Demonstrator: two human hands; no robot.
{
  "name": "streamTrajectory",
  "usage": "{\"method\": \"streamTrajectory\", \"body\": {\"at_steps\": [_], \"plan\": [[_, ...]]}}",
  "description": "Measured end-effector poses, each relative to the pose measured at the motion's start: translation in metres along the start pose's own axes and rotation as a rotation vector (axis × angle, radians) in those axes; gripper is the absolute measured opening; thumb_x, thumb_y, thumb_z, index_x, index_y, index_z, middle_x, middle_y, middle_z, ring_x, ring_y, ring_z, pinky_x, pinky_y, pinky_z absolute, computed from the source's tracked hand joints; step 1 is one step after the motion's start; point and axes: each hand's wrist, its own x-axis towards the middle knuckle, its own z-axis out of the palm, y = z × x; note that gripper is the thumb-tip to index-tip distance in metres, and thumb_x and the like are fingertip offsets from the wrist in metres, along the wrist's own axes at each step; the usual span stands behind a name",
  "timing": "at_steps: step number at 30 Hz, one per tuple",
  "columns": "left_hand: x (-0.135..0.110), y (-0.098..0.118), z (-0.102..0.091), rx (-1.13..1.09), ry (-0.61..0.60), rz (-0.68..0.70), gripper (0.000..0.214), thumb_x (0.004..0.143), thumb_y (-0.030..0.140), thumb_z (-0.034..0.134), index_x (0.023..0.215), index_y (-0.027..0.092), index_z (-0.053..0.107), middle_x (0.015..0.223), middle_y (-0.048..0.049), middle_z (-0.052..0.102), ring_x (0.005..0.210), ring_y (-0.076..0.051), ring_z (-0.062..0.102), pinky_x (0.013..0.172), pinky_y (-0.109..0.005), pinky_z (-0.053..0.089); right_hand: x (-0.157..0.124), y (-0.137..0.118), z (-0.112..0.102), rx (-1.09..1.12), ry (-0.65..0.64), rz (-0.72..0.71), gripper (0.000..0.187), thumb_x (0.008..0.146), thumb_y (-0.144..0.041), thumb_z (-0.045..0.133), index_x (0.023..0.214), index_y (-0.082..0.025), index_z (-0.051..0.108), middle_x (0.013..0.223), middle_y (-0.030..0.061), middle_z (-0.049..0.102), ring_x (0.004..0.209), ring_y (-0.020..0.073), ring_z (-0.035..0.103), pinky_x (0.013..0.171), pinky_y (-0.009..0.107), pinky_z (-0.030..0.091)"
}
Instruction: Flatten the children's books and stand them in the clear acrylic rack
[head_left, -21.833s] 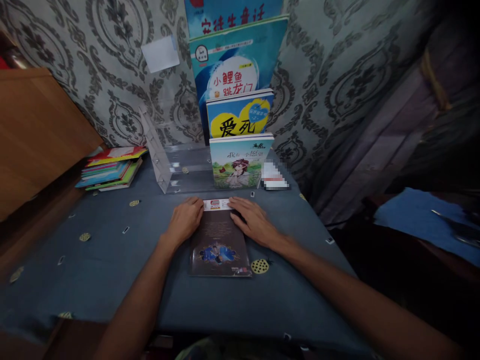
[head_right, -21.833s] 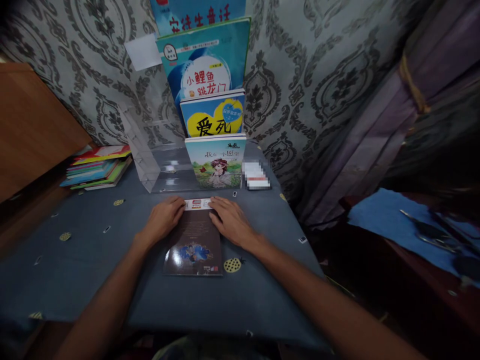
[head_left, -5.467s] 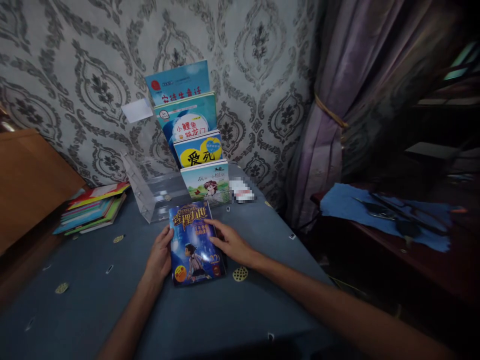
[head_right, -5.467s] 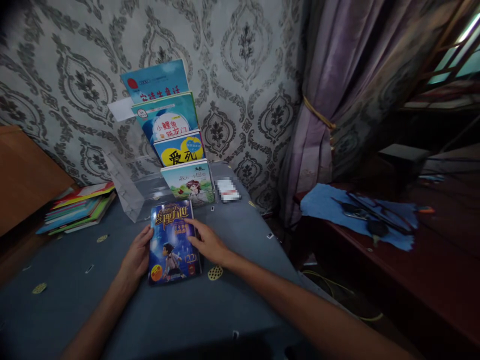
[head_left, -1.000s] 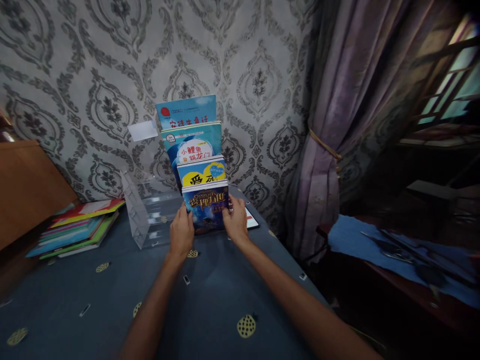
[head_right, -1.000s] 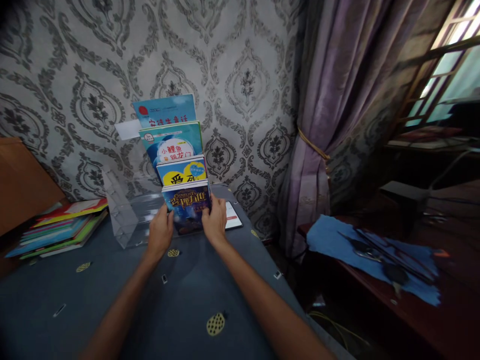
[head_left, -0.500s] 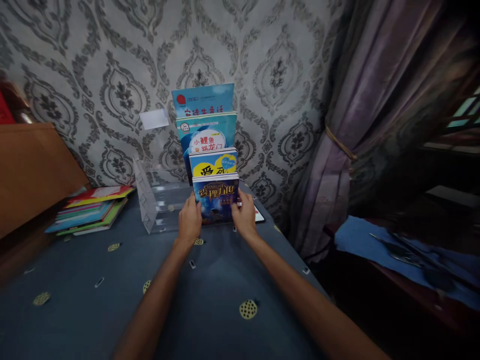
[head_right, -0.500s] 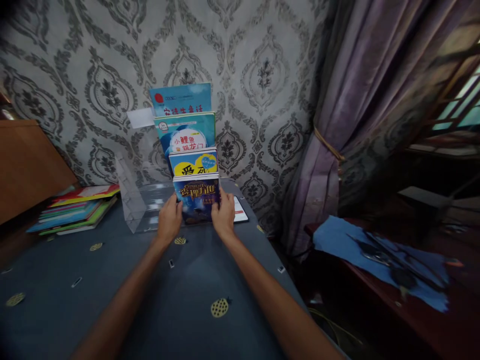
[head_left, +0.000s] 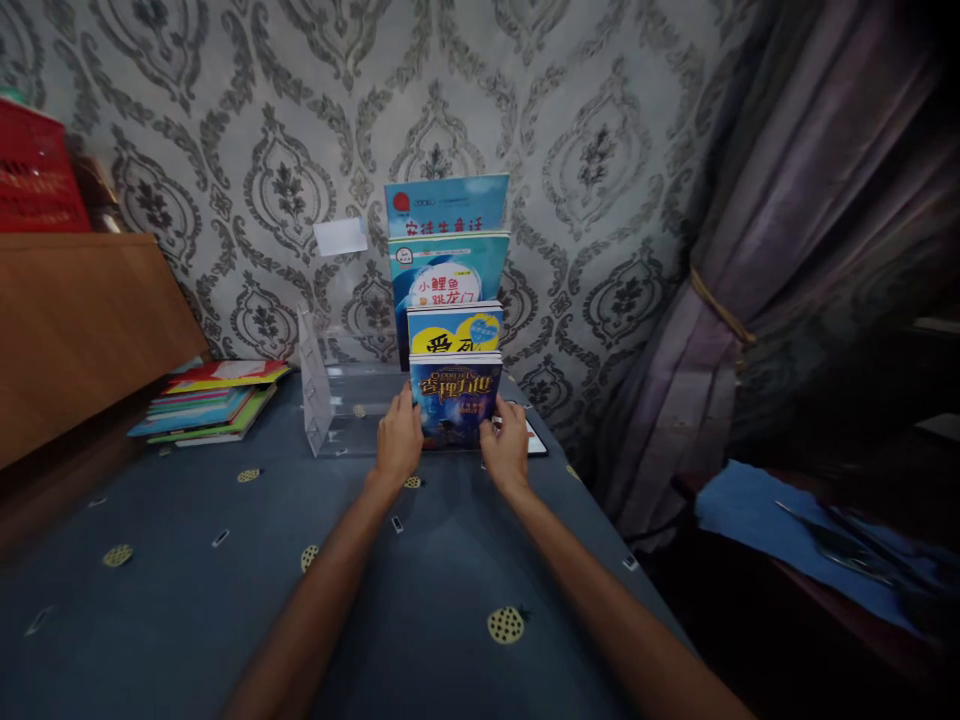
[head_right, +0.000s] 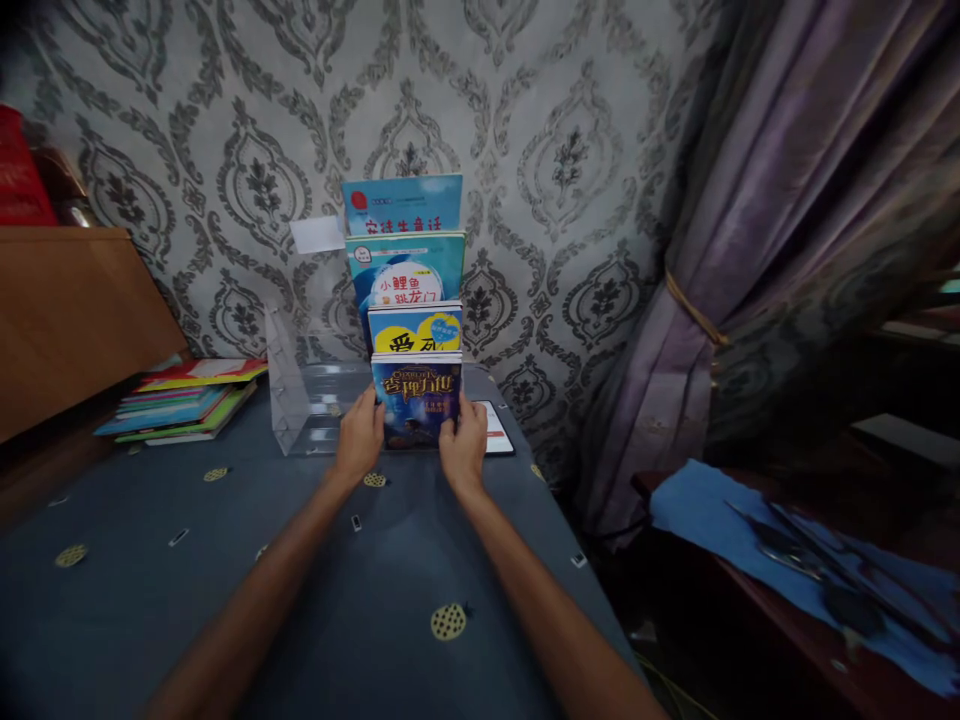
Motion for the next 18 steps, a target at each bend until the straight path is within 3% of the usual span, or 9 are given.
{"method": "streamTrajectory", "body": {"at_steps": [4, 10, 18], "plan": [[-0.001, 0.001, -0.002, -0.013, -0.006, 0.0, 0.047, 0.1, 0.019, 0.039, 0.147, 0.017, 0.045, 0.127, -0.0165, 0.066, 0.116, -0.027, 0.065, 0.1, -0.042, 0.051, -0.003, 0.002, 0.0, -0.027, -0.003, 0.0, 0.049, 0.078, -0.016, 0.05, 0.124, -0.02, 0.066, 0.103, 0.0098, 0.057, 0.099, 0.0279, 0.059, 0.091, 0.046, 0.054], [-0.001, 0.002, -0.005, -0.038, -0.018, 0.004, 0.062, 0.098, 0.016, 0.038, 0.159, 0.018, 0.025, 0.132, -0.0154, 0.064, 0.117, -0.027, 0.065, 0.1, -0.041, 0.05, -0.009, 0.001, 0.0, -0.075, -0.004, 0.015, 0.05, 0.078, -0.017, 0.049, 0.126, -0.02, 0.065, 0.103, 0.0105, 0.059, 0.099, 0.0287, 0.06, 0.09, 0.046, 0.054], [0.001, 0.001, -0.008, -0.073, -0.048, -0.002, 0.062, 0.097, 0.016, 0.037, 0.158, 0.018, 0.026, 0.129, -0.0153, 0.066, 0.118, -0.027, 0.065, 0.102, -0.041, 0.049, -0.014, -0.001, -0.002, -0.085, -0.047, 0.046, 0.052, 0.078, -0.018, 0.047, 0.128, -0.015, 0.064, 0.103, 0.0128, 0.059, 0.101, 0.031, 0.06, 0.09, 0.049, 0.053]]}}
